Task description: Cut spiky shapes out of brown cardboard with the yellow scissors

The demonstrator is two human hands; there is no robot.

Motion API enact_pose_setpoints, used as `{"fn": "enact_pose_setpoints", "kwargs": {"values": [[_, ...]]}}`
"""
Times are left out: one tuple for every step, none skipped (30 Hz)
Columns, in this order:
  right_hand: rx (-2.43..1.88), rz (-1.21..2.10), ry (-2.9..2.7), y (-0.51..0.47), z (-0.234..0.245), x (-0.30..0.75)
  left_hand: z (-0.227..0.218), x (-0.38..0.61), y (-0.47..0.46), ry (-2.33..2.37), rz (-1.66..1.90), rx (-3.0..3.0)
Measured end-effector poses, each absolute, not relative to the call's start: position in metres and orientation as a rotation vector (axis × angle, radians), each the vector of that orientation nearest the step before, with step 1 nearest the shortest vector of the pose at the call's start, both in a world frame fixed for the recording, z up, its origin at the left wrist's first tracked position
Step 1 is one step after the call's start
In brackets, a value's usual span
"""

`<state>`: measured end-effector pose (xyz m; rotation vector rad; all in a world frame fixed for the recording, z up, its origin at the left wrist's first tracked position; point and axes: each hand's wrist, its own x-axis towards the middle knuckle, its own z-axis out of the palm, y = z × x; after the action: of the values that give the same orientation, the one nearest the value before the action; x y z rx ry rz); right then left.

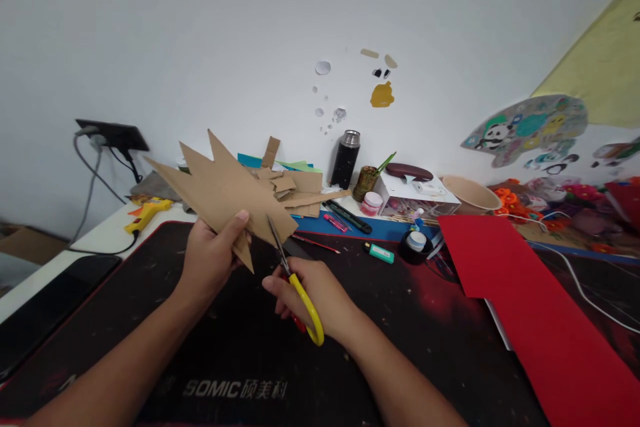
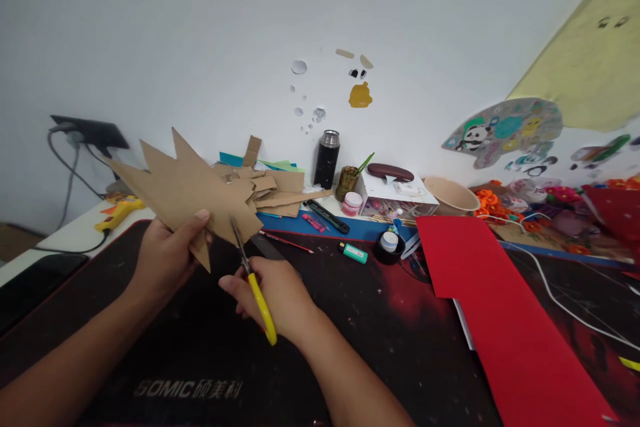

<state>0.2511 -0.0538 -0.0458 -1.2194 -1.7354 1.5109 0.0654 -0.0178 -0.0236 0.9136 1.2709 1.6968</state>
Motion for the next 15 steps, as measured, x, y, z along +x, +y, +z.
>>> {"fn": "enact_pose_setpoints", "kwargs": {"values": [[-1.209,1.542,-1.714,-0.0540,-0.0437,0.2516,-0.0228,0.0644,-0.0184,1.272,1.698,0.918],[-1.204,1.555,-1.708,-0.0541,-0.0415,0.2522,-0.0222,0.0632,-0.0192,1.271,1.698,0.929],[-1.182,1.587,-1.711,-0.0541,-0.0393,0.2530,-0.0216,0.0620,-0.0200,1.272,1.698,0.946],[-1.170,1.587,-1.717,-0.0539,-0.0375,0.2539,-0.0210,0.0608,-0.0210,1.275,1.696,0.964],[-1.168,1.573,-1.733,-0.0535,-0.0361,0.2549,-0.0204,0.0598,-0.0220,1.281,1.696,0.982],[-1.173,1.561,-1.749,-0.0530,-0.0351,0.2559,-0.0197,0.0590,-0.0229,1.289,1.694,0.998],[-1.185,1.550,-1.763,-0.0524,-0.0347,0.2568,-0.0189,0.0585,-0.0236,1.298,1.689,1.014],[-1.199,1.551,-1.771,-0.0518,-0.0345,0.2576,-0.0181,0.0583,-0.0242,1.306,1.683,1.027],[-1.209,1.566,-1.767,-0.0514,-0.0345,0.2583,-0.0173,0.0584,-0.0245,1.310,1.677,1.036],[-1.206,1.596,-1.753,-0.0511,-0.0346,0.2588,-0.0165,0.0588,-0.0245,1.309,1.673,1.037],[-1.191,1.637,-1.731,-0.0511,-0.0347,0.2591,-0.0158,0.0593,-0.0243,1.299,1.671,1.028],[-1.168,1.683,-1.707,-0.0512,-0.0347,0.2593,-0.0153,0.0600,-0.0240,1.284,1.671,1.010],[-1.143,1.720,-1.685,-0.0516,-0.0347,0.2593,-0.0149,0.0607,-0.0237,1.272,1.670,0.989],[-1.122,1.742,-1.675,-0.0520,-0.0348,0.2592,-0.0148,0.0613,-0.0234,1.267,1.668,0.972],[-1.117,1.746,-1.668,-0.0525,-0.0350,0.2588,-0.0148,0.0617,-0.0231,1.269,1.663,0.964]]}}
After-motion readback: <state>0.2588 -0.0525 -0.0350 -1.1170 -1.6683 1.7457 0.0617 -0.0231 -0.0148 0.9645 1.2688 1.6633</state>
